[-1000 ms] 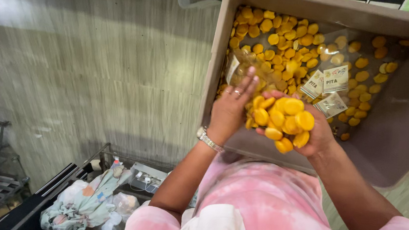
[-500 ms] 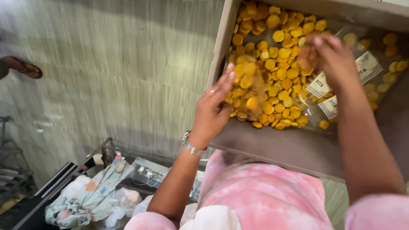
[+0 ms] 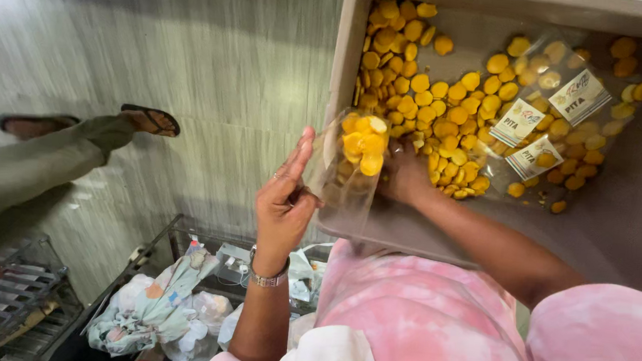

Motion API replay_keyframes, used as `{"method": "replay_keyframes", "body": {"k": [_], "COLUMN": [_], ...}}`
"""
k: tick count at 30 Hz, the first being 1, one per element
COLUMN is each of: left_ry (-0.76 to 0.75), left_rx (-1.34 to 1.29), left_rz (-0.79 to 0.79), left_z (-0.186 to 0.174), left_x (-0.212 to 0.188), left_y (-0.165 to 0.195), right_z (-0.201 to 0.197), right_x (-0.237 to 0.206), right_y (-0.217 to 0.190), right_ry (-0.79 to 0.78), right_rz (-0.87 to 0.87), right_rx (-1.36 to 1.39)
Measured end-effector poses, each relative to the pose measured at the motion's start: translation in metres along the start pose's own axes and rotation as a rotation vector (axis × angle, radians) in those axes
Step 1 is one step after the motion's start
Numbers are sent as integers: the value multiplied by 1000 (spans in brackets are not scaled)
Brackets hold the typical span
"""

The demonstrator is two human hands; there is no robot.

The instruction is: The person scoops yellow pita chips from a large bin into clear plastic bags. They place the filled bags on a digital scale to weigh them, then set the bags aside. The person repeats this process for several bags.

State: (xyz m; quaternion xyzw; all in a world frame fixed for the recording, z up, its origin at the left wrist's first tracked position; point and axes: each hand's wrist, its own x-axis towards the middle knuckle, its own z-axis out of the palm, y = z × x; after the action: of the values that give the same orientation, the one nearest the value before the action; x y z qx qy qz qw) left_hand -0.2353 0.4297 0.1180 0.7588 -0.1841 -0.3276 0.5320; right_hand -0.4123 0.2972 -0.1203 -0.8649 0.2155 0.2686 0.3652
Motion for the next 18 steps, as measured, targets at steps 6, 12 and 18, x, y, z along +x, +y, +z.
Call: {"method": "replay_keyframes", "body": {"k": [6, 12, 18], "left_ry": [13, 32, 48], "left_rx": [-59, -175, -219], "left_rz": [-9, -31, -34], "left_z": [-10, 7, 35], "left_x": [-10, -17, -21], "left_y": [11, 21, 45], "right_z": [26, 23, 7], "right_x": [42, 47, 25], "right_y": [22, 42, 39], "right_ry": [-170, -887, -960], "right_rz": [-102, 397, 293], "right_rx": [451, 1368, 1886]}}
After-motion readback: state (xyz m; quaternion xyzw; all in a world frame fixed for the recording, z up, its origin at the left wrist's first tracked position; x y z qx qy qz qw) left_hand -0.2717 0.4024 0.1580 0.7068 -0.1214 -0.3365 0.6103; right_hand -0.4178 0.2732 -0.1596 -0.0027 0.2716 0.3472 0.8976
